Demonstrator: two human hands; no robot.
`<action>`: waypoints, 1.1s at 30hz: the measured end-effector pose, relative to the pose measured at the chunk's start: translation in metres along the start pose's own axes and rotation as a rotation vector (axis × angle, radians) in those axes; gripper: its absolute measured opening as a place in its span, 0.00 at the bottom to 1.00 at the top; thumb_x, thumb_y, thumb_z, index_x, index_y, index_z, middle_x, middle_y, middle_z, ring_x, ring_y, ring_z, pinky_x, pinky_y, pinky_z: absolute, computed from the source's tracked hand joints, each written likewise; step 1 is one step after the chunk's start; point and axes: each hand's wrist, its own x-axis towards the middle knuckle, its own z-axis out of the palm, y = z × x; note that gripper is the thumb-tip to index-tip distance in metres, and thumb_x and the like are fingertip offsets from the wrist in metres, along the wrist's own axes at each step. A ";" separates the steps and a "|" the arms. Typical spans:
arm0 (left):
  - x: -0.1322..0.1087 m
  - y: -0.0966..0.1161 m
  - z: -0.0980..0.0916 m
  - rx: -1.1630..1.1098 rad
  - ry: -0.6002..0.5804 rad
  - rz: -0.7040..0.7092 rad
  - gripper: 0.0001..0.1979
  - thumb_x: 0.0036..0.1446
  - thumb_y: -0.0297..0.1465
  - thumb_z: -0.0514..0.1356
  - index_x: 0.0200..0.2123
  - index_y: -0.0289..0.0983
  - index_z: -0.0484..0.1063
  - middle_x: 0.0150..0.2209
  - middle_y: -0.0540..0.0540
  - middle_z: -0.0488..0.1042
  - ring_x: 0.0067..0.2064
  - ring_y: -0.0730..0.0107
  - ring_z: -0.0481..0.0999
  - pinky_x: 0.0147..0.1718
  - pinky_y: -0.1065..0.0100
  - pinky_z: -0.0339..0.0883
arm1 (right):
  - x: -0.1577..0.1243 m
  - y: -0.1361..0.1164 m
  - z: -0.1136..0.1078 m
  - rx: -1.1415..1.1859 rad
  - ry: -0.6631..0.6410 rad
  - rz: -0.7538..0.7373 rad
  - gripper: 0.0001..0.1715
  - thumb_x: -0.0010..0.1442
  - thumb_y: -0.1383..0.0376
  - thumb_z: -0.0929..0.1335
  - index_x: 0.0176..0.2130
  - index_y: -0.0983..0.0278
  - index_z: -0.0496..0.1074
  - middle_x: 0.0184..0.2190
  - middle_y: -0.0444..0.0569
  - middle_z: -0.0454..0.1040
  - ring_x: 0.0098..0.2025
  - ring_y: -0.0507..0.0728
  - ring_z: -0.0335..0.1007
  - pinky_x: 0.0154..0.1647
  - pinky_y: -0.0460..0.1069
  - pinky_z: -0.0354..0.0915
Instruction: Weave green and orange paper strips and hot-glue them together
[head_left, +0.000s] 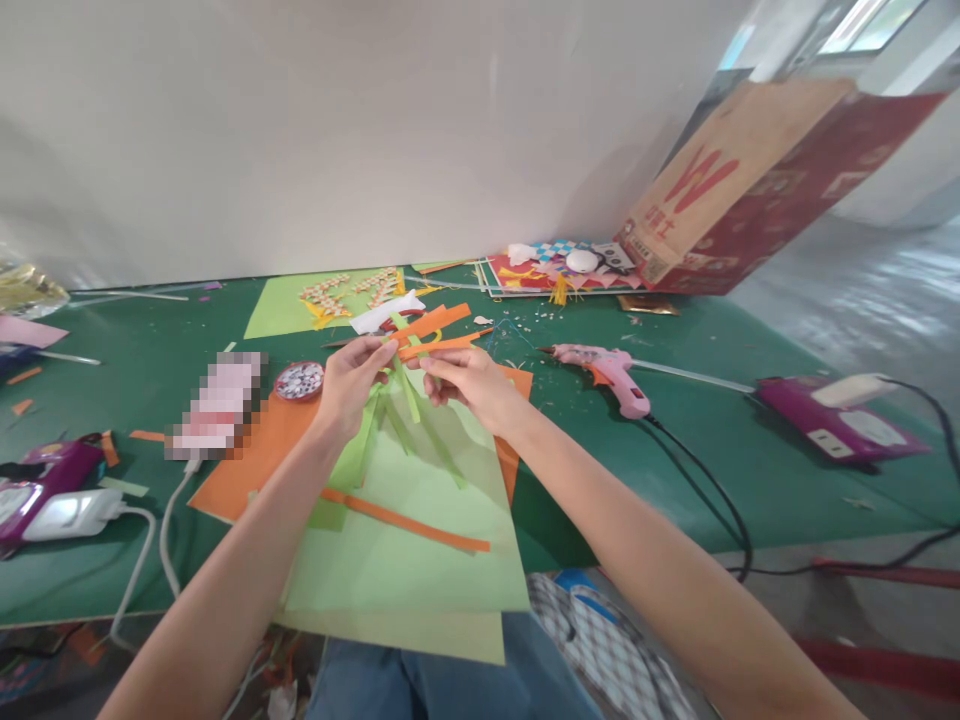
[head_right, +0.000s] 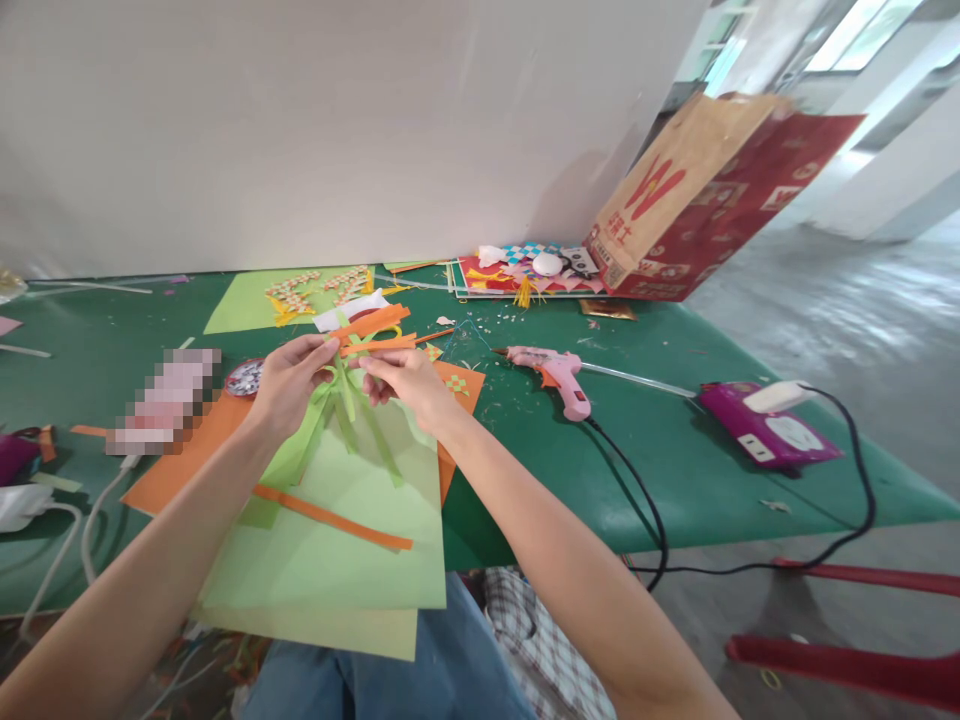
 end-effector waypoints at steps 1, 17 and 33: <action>0.000 0.000 0.000 0.013 0.003 0.005 0.17 0.38 0.42 0.71 0.25 0.35 0.76 0.25 0.50 0.72 0.26 0.78 0.67 0.24 0.75 0.60 | 0.000 0.000 0.000 -0.029 0.015 -0.012 0.08 0.54 0.64 0.68 0.29 0.66 0.75 0.18 0.41 0.68 0.19 0.47 0.61 0.25 0.46 0.59; 0.001 0.001 0.002 0.017 0.087 0.004 0.14 0.35 0.38 0.73 0.24 0.35 0.77 0.24 0.50 0.73 0.25 0.77 0.68 0.23 0.75 0.59 | 0.000 0.004 0.000 -0.400 -0.105 -0.099 0.18 0.55 0.59 0.68 0.18 0.64 0.66 0.19 0.43 0.70 0.19 0.48 0.63 0.23 0.46 0.55; 0.000 0.002 0.003 -0.029 0.010 0.015 0.16 0.34 0.39 0.73 0.23 0.36 0.76 0.24 0.51 0.72 0.25 0.78 0.67 0.24 0.75 0.61 | 0.005 0.010 0.001 -0.431 0.111 -0.122 0.11 0.53 0.58 0.69 0.29 0.63 0.77 0.30 0.46 0.77 0.32 0.53 0.68 0.33 0.47 0.59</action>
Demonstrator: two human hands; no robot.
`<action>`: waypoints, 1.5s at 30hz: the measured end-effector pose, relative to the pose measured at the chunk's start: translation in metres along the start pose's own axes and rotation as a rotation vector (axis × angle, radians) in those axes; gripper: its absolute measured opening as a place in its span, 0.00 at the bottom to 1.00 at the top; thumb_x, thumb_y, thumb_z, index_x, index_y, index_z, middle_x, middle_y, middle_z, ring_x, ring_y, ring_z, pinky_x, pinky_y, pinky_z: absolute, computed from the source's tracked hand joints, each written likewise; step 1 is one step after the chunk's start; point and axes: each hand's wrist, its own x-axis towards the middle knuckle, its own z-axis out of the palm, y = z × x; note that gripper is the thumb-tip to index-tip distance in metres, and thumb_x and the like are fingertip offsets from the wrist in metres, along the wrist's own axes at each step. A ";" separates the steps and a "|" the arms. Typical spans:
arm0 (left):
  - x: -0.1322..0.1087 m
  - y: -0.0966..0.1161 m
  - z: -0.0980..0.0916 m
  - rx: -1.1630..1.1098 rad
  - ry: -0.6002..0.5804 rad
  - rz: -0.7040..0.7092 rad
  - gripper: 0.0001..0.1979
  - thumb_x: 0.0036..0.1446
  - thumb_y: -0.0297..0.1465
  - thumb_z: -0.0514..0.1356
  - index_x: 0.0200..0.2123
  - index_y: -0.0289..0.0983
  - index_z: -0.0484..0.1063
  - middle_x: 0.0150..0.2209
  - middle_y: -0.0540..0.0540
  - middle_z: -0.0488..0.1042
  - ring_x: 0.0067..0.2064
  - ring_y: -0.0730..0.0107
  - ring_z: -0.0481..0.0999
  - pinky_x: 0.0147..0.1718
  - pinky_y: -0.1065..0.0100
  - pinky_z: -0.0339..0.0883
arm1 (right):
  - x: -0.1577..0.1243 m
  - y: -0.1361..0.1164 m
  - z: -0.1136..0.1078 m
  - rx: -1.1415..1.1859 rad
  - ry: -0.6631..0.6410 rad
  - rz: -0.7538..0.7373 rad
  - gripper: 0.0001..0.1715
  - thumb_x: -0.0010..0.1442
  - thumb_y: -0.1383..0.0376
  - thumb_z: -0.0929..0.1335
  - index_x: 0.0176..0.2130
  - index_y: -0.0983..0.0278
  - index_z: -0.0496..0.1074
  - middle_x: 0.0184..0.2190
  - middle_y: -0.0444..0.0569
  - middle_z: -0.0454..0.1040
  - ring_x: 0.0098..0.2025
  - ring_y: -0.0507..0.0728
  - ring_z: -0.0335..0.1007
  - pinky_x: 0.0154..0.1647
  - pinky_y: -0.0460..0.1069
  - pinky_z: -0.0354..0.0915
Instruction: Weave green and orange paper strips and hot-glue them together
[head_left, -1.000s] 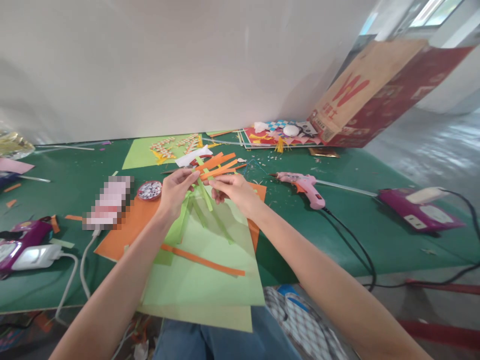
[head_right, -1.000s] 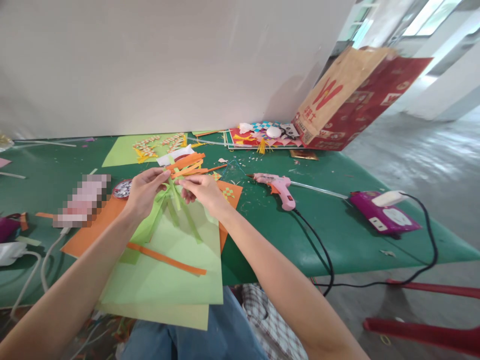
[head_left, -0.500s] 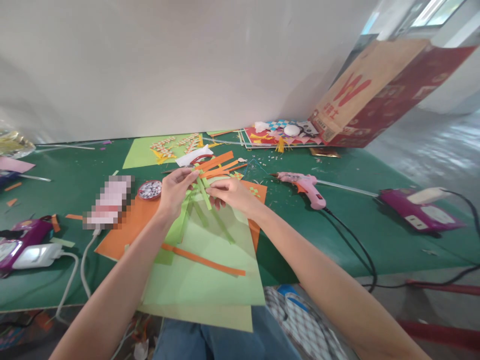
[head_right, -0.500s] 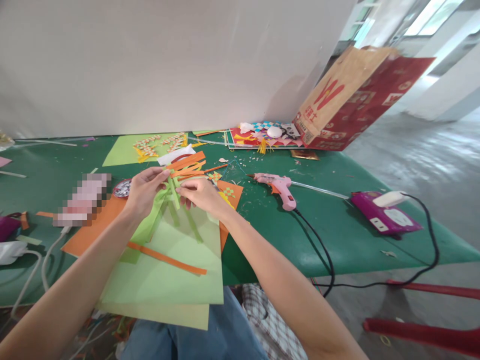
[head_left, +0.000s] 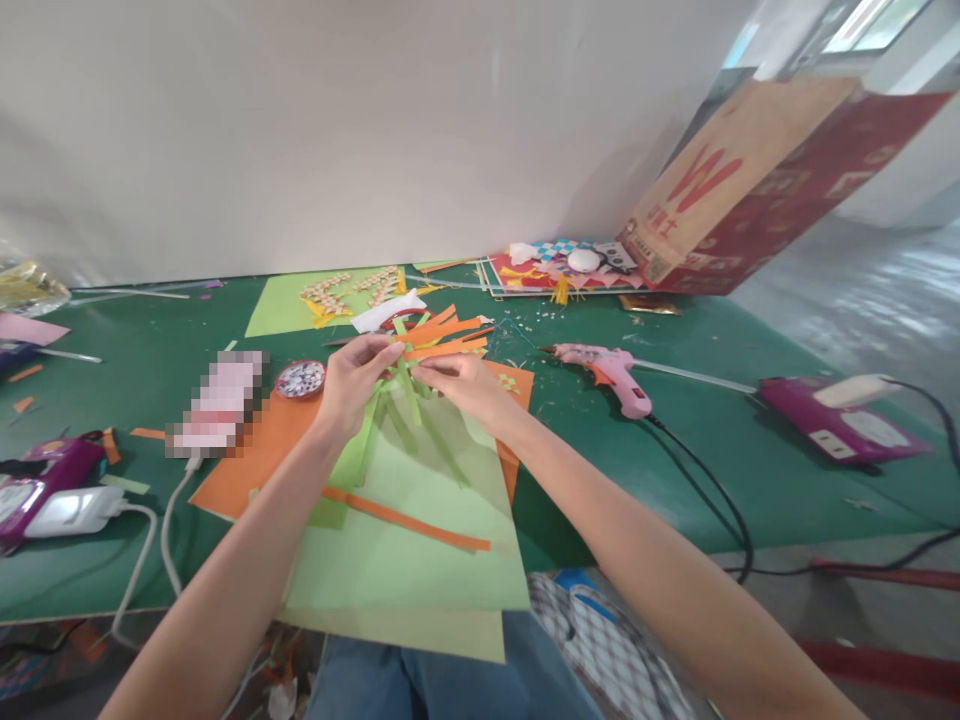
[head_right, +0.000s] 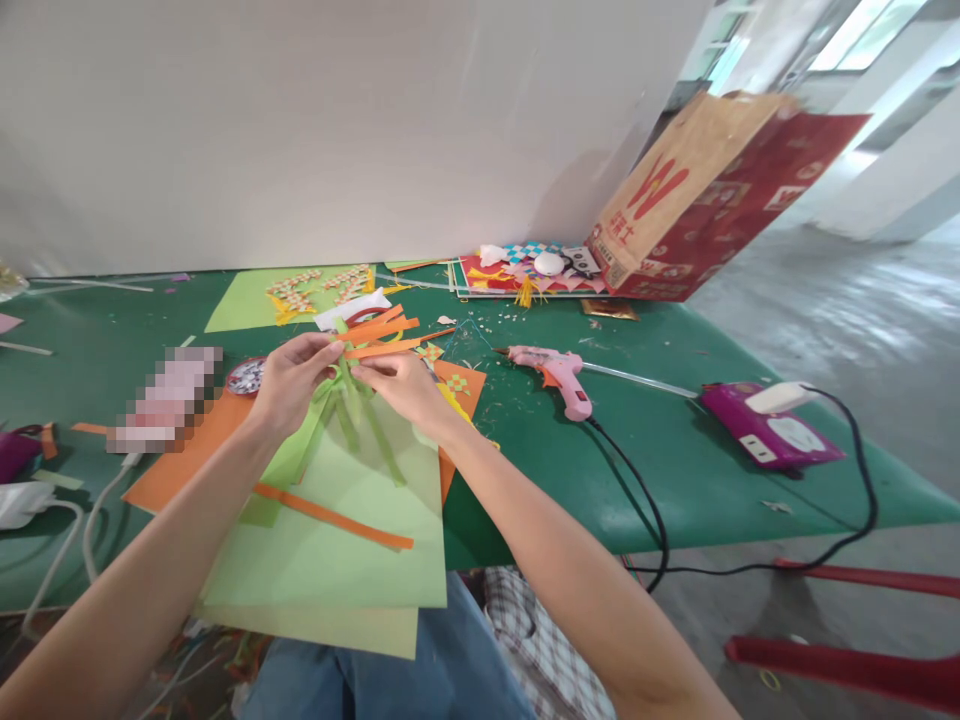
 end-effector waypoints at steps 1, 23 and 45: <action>0.000 0.000 0.000 -0.004 0.006 -0.001 0.16 0.33 0.39 0.73 0.24 0.36 0.76 0.24 0.51 0.72 0.25 0.78 0.67 0.24 0.75 0.61 | 0.000 0.000 0.000 -0.015 0.005 -0.002 0.11 0.53 0.58 0.69 0.29 0.63 0.77 0.30 0.46 0.77 0.32 0.54 0.68 0.33 0.48 0.59; -0.001 0.001 0.001 -0.015 -0.025 0.038 0.15 0.35 0.37 0.73 0.23 0.36 0.74 0.25 0.51 0.72 0.26 0.77 0.68 0.25 0.74 0.61 | 0.000 0.006 0.002 0.020 0.053 -0.107 0.08 0.55 0.61 0.69 0.32 0.61 0.79 0.39 0.48 0.80 0.45 0.60 0.74 0.49 0.54 0.64; -0.002 0.000 0.001 -0.074 -0.046 0.074 0.14 0.37 0.34 0.72 0.25 0.36 0.72 0.26 0.52 0.73 0.28 0.77 0.71 0.28 0.74 0.63 | -0.007 0.000 0.006 -0.089 0.019 -0.166 0.17 0.56 0.55 0.68 0.24 0.64 0.72 0.23 0.43 0.71 0.28 0.52 0.65 0.32 0.48 0.60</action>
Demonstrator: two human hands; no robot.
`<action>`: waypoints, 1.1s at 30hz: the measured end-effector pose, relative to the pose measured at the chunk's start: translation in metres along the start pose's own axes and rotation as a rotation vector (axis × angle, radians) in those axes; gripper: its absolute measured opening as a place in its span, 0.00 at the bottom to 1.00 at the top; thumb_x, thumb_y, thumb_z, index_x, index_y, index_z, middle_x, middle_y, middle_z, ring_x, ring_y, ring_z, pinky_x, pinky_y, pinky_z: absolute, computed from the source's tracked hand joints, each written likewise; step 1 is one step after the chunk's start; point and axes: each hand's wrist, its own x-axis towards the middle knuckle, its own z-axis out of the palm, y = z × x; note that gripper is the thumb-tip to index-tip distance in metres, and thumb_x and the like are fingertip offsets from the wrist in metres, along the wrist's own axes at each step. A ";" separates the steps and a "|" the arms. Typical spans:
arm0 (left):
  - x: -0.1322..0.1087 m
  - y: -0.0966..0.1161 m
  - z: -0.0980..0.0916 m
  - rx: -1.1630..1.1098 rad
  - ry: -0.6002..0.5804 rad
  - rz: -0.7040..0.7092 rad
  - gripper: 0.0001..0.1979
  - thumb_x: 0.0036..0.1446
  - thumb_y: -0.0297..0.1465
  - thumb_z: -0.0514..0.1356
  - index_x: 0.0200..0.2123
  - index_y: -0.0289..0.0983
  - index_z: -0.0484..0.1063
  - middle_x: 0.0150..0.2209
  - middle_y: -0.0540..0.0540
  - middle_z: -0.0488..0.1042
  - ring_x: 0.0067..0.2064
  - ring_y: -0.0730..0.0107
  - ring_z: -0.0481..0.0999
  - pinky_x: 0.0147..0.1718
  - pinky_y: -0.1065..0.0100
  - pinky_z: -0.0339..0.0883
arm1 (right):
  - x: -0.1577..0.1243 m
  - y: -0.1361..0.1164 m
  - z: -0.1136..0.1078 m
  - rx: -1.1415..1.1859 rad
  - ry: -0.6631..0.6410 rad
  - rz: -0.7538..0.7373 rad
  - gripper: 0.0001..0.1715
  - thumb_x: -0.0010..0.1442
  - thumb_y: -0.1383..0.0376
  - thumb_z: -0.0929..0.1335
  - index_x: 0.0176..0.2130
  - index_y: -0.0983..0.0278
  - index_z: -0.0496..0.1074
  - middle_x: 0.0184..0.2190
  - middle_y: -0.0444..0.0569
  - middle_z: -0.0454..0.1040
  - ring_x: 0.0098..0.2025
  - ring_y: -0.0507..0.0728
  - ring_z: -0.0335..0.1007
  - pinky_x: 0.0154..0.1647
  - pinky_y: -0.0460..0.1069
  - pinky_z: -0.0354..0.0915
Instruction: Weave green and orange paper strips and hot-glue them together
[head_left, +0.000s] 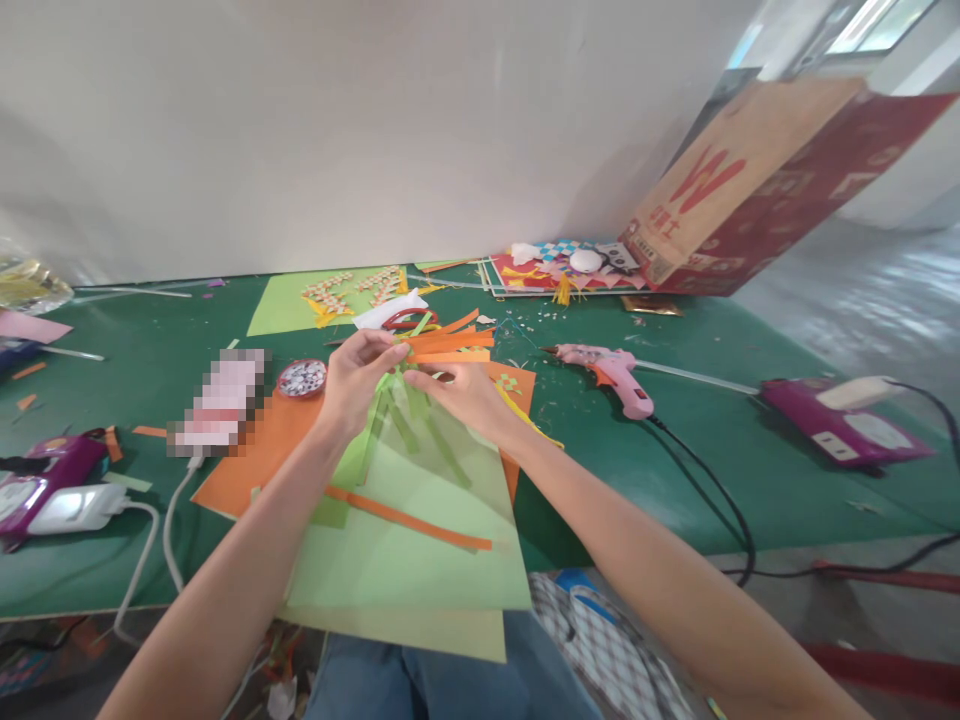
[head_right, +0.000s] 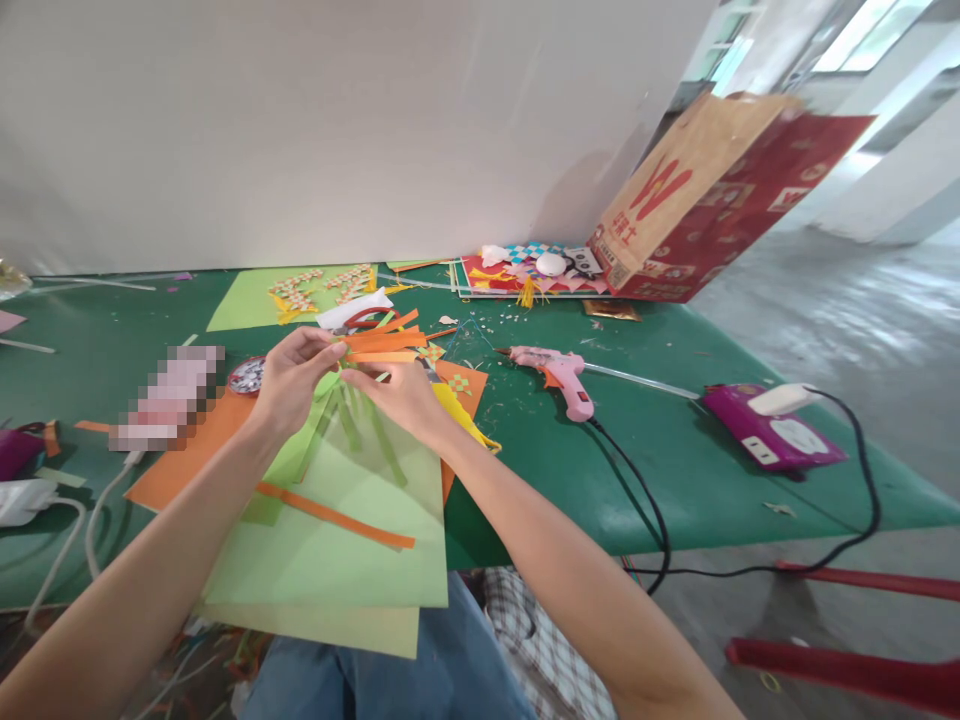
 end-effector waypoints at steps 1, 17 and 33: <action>0.000 0.000 0.000 0.003 0.000 0.001 0.14 0.37 0.34 0.72 0.25 0.36 0.72 0.26 0.52 0.73 0.28 0.76 0.72 0.28 0.74 0.64 | -0.001 0.000 0.000 -0.022 -0.011 -0.002 0.19 0.56 0.53 0.68 0.22 0.64 0.70 0.20 0.42 0.68 0.26 0.51 0.62 0.29 0.47 0.58; 0.000 0.000 -0.004 0.095 -0.026 -0.156 0.24 0.50 0.53 0.60 0.26 0.36 0.72 0.26 0.46 0.77 0.32 0.68 0.77 0.30 0.70 0.65 | 0.011 0.022 -0.018 -0.624 0.204 -0.554 0.16 0.65 0.64 0.62 0.42 0.59 0.78 0.37 0.51 0.77 0.41 0.58 0.68 0.42 0.53 0.62; -0.004 0.005 0.000 0.094 -0.254 -0.279 0.18 0.41 0.44 0.68 0.24 0.33 0.74 0.25 0.48 0.72 0.26 0.75 0.70 0.26 0.73 0.64 | 0.016 0.024 -0.027 -0.978 0.302 -0.671 0.16 0.65 0.67 0.61 0.45 0.59 0.76 0.39 0.51 0.76 0.45 0.58 0.65 0.44 0.54 0.58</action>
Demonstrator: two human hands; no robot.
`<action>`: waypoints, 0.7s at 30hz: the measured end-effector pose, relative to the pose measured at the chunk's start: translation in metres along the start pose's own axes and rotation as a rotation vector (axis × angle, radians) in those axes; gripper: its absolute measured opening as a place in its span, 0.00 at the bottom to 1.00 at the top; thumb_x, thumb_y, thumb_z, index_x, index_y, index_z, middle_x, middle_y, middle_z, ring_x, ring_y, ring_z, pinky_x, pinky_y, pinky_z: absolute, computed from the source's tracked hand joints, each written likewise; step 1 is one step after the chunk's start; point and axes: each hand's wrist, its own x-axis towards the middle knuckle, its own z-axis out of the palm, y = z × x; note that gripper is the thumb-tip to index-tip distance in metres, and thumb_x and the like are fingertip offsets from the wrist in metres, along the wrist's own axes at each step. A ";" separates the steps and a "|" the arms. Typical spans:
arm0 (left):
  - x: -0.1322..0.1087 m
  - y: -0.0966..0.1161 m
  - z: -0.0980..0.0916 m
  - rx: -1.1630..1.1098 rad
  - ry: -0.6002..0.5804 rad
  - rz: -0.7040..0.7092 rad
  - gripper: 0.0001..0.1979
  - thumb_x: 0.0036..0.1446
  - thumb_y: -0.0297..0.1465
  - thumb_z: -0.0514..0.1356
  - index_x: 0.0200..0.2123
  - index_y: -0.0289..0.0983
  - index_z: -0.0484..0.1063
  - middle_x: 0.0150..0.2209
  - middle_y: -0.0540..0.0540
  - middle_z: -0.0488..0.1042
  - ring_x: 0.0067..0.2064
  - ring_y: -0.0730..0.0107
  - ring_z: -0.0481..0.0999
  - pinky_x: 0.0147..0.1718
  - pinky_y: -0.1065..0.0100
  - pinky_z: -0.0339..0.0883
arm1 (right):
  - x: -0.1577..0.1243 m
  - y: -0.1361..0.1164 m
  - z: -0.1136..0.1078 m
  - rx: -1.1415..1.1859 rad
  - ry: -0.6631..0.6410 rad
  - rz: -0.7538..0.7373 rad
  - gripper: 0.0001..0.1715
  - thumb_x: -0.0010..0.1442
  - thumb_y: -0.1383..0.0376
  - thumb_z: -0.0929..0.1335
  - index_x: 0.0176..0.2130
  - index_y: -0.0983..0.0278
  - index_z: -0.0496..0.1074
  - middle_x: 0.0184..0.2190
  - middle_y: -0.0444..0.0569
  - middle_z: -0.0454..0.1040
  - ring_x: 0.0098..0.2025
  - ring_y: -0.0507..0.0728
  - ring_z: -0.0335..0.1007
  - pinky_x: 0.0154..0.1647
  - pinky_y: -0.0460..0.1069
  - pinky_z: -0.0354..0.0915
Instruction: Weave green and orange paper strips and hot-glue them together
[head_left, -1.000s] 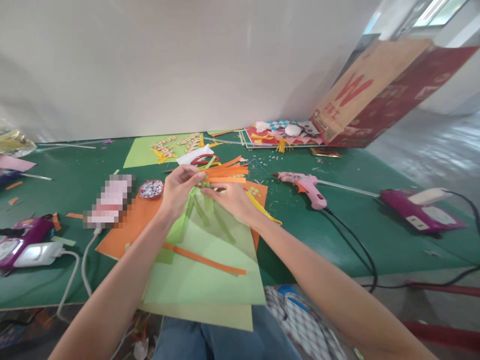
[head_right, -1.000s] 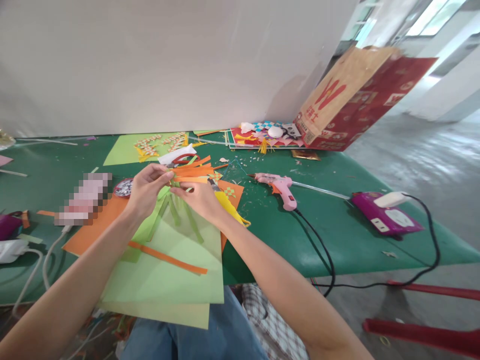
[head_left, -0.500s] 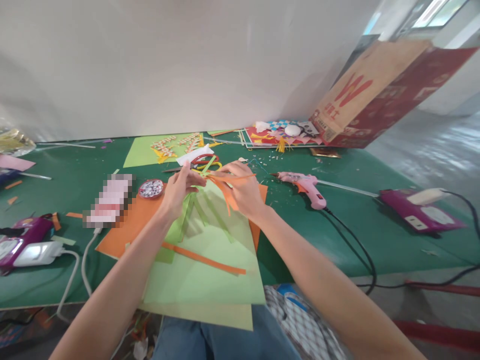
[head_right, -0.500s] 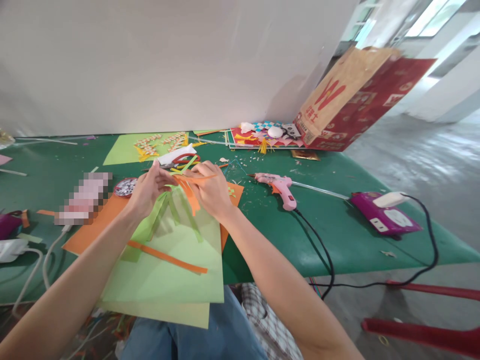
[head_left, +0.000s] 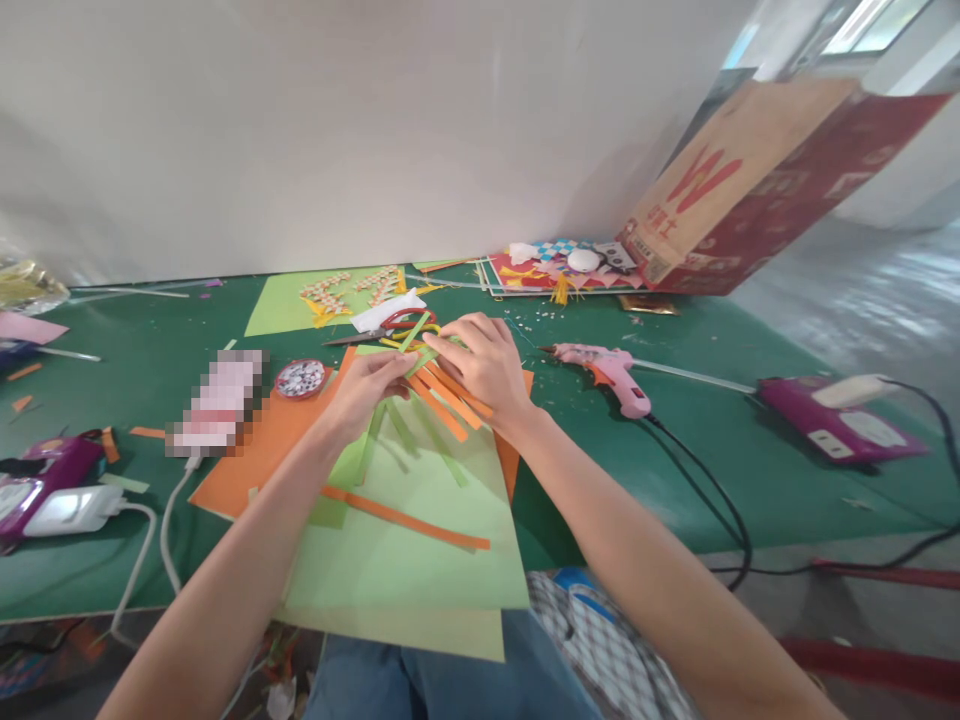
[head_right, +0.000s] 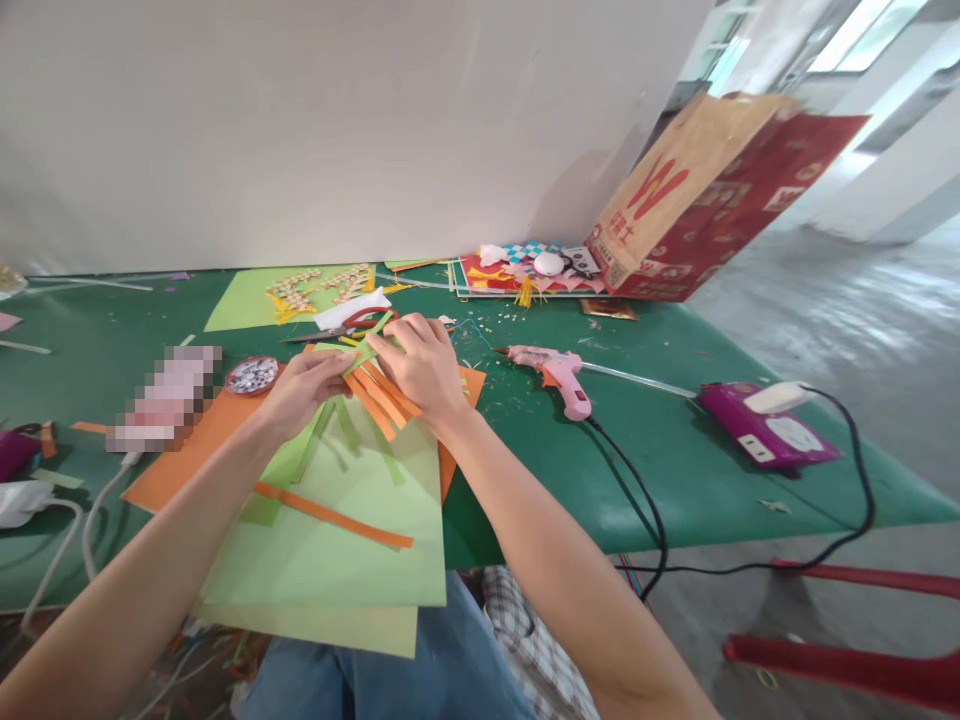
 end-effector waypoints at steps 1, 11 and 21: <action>0.000 0.001 0.001 0.029 -0.003 0.017 0.18 0.42 0.44 0.68 0.23 0.33 0.74 0.25 0.48 0.72 0.26 0.75 0.70 0.26 0.73 0.64 | 0.000 0.001 0.001 0.008 0.010 0.026 0.16 0.64 0.68 0.62 0.46 0.59 0.75 0.40 0.51 0.76 0.45 0.59 0.65 0.44 0.54 0.59; 0.001 0.001 0.004 0.186 0.099 0.143 0.25 0.41 0.53 0.66 0.24 0.35 0.71 0.19 0.51 0.70 0.21 0.70 0.74 0.22 0.71 0.61 | 0.007 -0.001 -0.007 0.637 0.175 0.711 0.13 0.58 0.56 0.66 0.37 0.63 0.69 0.34 0.51 0.73 0.38 0.57 0.70 0.40 0.52 0.65; 0.000 0.001 0.007 0.264 0.070 0.178 0.25 0.43 0.54 0.64 0.23 0.36 0.72 0.20 0.49 0.72 0.23 0.69 0.75 0.22 0.70 0.63 | 0.009 -0.011 -0.014 1.064 -0.216 0.794 0.18 0.48 0.52 0.71 0.23 0.64 0.70 0.22 0.42 0.69 0.26 0.50 0.61 0.29 0.47 0.57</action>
